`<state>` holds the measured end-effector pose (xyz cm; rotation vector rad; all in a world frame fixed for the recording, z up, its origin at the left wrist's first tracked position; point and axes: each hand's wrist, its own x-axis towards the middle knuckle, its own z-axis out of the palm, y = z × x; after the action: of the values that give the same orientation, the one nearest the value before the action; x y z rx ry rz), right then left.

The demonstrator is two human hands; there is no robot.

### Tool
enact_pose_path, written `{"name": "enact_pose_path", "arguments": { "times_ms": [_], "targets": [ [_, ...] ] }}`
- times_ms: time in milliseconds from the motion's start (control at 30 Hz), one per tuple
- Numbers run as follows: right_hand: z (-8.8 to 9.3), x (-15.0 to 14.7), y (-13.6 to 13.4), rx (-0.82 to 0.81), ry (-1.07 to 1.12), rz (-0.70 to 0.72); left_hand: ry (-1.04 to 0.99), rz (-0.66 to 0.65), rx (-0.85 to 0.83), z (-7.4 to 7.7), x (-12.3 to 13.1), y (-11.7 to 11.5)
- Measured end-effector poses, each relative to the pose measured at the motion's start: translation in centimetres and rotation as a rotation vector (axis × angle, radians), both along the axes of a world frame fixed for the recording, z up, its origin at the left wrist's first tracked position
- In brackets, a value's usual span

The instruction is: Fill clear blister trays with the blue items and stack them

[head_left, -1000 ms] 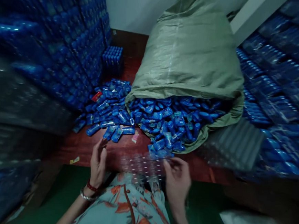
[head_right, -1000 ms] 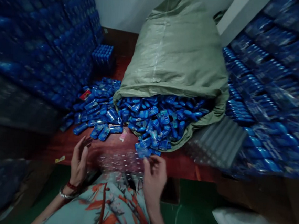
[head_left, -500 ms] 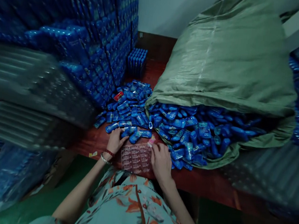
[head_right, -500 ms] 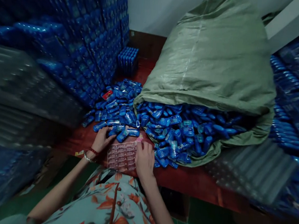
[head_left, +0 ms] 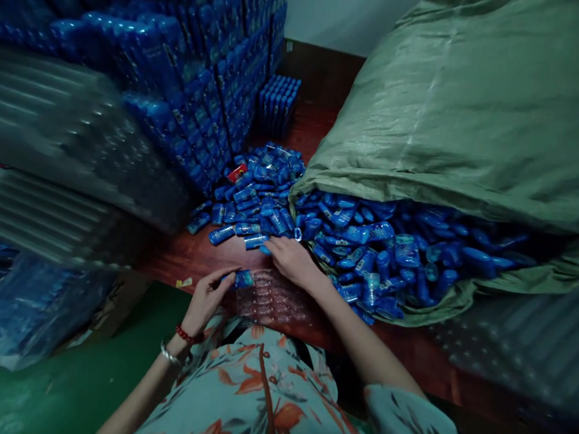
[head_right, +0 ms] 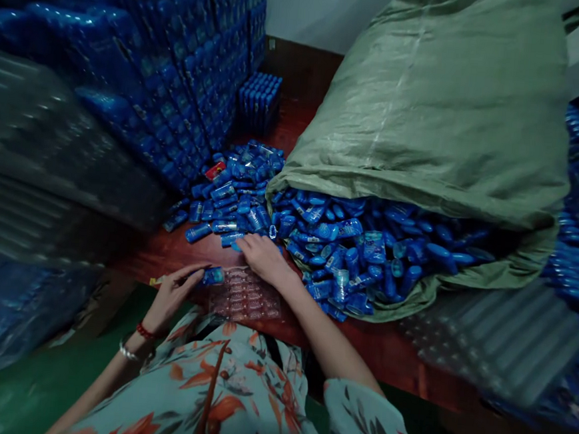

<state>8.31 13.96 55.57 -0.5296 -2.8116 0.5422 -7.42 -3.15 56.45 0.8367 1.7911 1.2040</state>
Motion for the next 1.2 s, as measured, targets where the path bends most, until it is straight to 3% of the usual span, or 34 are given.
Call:
{"name": "enact_pose_path", "arguments": {
  "times_ms": [100, 200, 300, 400, 567, 767, 1000, 1200],
  "targets": [
    [0.3, 3.3, -0.5, -0.306, 0.246, -0.327, -0.213, -0.03, -0.026, -0.4, 1.4, -0.8],
    [-0.5, 5.7, -1.9, -0.466, 0.324, -0.437, -0.216, -0.09, -0.011, -1.2, 2.3, -0.7],
    [-2.0, 6.3, -3.3, -0.461, 0.336, -0.401, 0.034, -0.153, 0.016, -2.0, 2.8, 0.0],
    [-2.7, 5.9, -4.2, -0.397, 0.283, -0.275, 0.309, -0.259, 0.113, -2.9, 2.9, 0.6],
    [-1.6, 5.7, -5.2, -0.105, -0.027, -0.19, 0.721, -0.318, 0.079, -3.9, 2.5, 0.7],
    [0.2, 5.1, -5.5, 0.05, -0.217, -0.13, 0.688, -0.51, 0.269, -4.3, 1.2, 1.4],
    [0.4, 4.8, -5.0, 0.084, -0.248, -0.095, 0.811, -0.622, 0.39, -4.9, 0.4, 1.5],
    [0.9, 4.8, -5.2, 0.057, -0.254, -0.067, 0.936, -0.695, 0.311, -4.3, 0.5, 1.6]
  ]
}}
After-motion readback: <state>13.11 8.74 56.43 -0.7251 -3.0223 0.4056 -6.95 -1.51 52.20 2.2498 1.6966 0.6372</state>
